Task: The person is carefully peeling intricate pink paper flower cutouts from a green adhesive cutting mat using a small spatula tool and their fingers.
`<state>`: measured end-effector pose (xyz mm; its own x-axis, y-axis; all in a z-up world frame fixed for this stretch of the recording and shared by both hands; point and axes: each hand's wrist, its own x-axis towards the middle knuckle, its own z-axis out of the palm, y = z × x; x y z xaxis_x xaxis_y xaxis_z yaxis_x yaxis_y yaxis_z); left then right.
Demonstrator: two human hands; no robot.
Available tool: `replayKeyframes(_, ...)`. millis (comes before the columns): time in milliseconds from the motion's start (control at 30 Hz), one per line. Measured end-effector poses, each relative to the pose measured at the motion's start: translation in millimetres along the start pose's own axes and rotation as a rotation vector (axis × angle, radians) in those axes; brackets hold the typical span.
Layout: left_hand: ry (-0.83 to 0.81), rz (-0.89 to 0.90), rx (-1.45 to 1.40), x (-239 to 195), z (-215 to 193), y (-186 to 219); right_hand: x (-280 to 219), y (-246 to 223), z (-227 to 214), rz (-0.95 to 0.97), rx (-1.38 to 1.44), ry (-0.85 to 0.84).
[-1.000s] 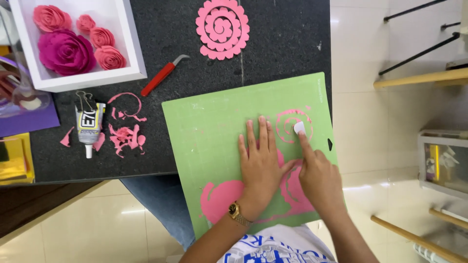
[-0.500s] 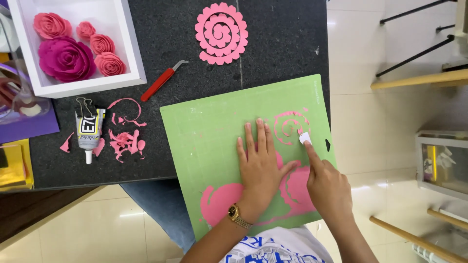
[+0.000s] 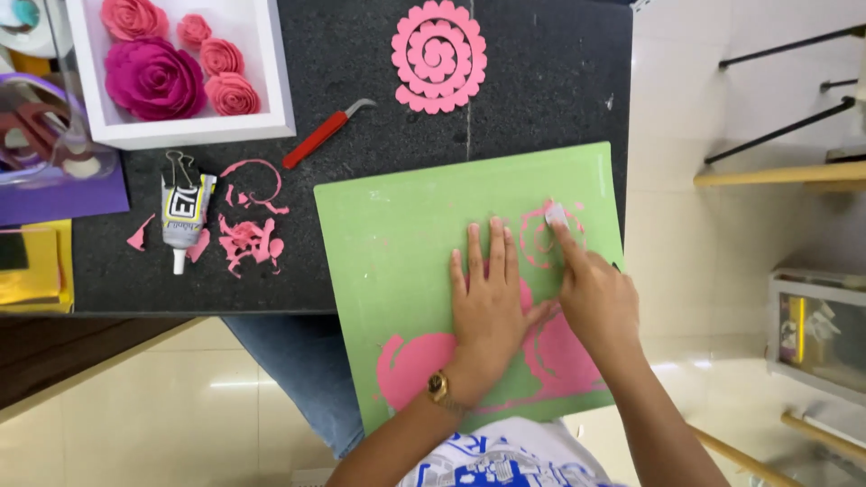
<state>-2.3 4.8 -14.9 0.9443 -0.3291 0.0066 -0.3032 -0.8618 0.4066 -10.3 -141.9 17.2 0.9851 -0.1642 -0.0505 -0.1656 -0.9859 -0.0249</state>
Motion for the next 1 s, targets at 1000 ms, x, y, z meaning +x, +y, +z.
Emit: replayKeyframes(1000, 0.033, -0.027, -0.062, 4, 2, -5, -1, -41, -37, 0.16, 0.229, -0.28)
